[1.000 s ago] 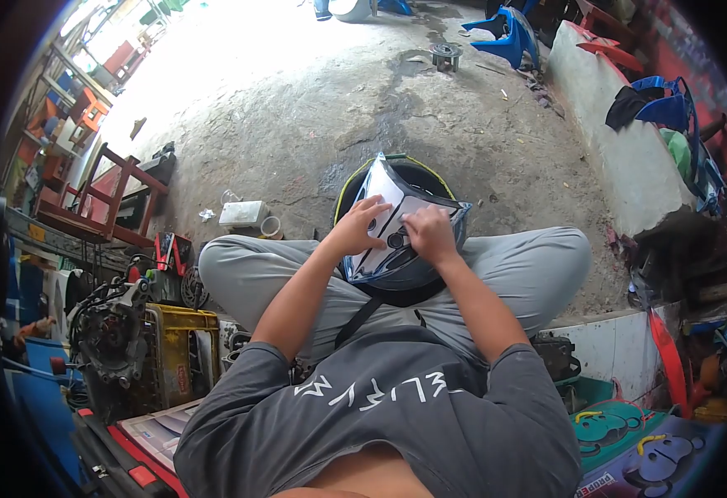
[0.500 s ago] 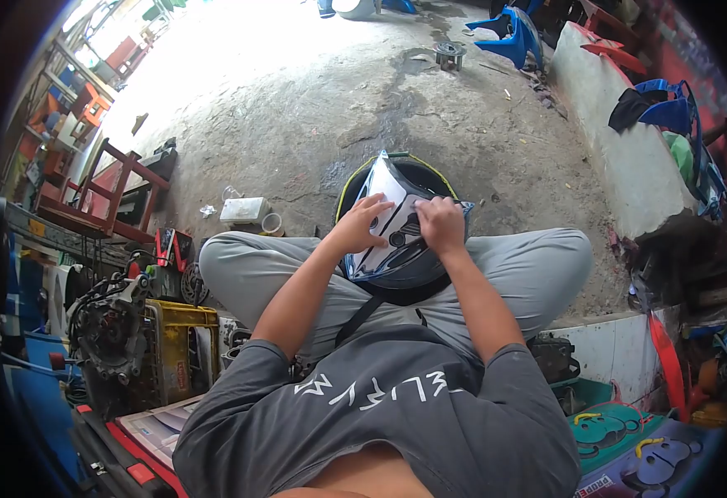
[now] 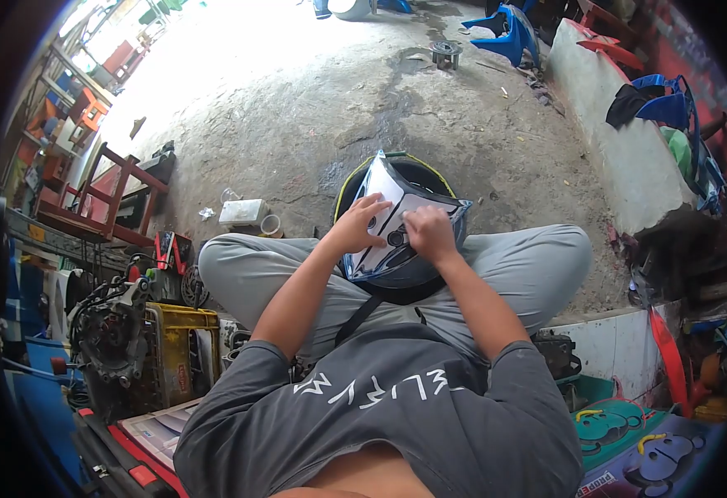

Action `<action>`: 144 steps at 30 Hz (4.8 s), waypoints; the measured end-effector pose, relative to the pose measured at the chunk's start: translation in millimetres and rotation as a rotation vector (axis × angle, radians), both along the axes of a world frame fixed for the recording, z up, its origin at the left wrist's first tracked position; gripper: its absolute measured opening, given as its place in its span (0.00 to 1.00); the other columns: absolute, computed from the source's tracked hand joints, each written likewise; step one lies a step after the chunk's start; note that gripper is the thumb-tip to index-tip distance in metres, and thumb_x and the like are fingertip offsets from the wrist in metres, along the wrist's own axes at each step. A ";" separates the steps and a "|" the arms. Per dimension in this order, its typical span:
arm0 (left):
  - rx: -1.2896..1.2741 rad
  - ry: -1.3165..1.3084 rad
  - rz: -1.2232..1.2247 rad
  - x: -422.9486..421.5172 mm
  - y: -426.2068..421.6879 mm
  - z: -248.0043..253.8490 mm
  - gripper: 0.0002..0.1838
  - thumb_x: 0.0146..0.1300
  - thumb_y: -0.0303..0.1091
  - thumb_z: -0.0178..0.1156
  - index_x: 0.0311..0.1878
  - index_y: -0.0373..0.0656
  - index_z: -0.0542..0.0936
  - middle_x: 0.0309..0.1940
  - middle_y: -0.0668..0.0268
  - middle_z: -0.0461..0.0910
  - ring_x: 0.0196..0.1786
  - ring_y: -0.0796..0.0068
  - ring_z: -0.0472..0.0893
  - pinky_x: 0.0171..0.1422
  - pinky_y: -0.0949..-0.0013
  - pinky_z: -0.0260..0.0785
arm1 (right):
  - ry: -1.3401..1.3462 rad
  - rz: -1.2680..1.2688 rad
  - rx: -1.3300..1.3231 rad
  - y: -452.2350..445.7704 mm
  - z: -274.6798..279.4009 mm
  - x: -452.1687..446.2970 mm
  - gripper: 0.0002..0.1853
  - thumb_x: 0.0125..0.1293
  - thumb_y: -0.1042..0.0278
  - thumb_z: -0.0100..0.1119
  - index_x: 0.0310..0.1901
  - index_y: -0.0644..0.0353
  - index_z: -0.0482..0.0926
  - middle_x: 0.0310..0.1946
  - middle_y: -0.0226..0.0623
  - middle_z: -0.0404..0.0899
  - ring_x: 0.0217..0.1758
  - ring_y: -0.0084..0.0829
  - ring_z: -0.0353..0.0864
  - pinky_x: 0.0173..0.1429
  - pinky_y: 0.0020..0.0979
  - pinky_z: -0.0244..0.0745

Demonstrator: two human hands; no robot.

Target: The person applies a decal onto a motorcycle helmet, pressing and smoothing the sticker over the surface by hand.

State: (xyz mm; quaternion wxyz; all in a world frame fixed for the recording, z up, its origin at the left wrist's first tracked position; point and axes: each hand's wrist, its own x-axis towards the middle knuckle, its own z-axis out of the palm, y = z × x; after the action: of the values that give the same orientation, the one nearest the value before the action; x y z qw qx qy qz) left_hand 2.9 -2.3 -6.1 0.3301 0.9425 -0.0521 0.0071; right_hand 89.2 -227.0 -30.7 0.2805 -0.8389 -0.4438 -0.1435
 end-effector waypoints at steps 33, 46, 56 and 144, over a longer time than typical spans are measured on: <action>-0.001 -0.013 -0.002 0.2 1.0 -2.2 0.51 0.42 0.37 0.85 0.76 0.53 0.77 0.82 0.50 0.67 0.82 0.44 0.66 0.85 0.51 0.63 | -0.063 0.014 -0.015 3.3 0.0 0.9 0.05 0.71 0.62 0.67 0.43 0.49 0.89 0.32 0.32 0.83 0.41 0.38 0.85 0.52 0.46 0.68; -0.029 0.025 -0.008 -0.5 0.9 3.7 0.52 0.43 0.35 0.85 0.77 0.52 0.76 0.82 0.50 0.65 0.83 0.44 0.64 0.86 0.52 0.61 | -0.072 -0.231 0.062 0.6 5.9 14.9 0.05 0.72 0.64 0.65 0.42 0.50 0.88 0.31 0.32 0.83 0.41 0.39 0.84 0.51 0.46 0.67; -0.021 0.039 -0.006 -1.3 0.4 6.7 0.53 0.43 0.36 0.86 0.77 0.52 0.76 0.83 0.50 0.64 0.84 0.44 0.62 0.87 0.51 0.60 | -0.100 -0.154 -0.055 4.0 3.6 13.4 0.07 0.74 0.63 0.61 0.43 0.49 0.88 0.31 0.32 0.82 0.41 0.37 0.84 0.52 0.47 0.67; 0.647 0.527 0.027 55.1 -17.6 46.3 0.78 0.44 0.57 0.88 0.90 0.69 0.42 0.86 0.40 0.55 0.79 0.36 0.71 0.73 0.41 0.72 | -0.158 0.163 -0.322 14.2 24.6 34.4 0.10 0.68 0.67 0.60 0.46 0.49 0.89 0.34 0.32 0.85 0.40 0.37 0.87 0.47 0.43 0.75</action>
State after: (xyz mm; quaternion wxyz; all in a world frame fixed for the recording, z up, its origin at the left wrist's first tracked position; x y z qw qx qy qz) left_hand 58.0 -19.9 40.2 0.0189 0.9678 0.0471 -0.2467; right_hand 123.6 -212.8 -6.1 0.1179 -0.8205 -0.5479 -0.1128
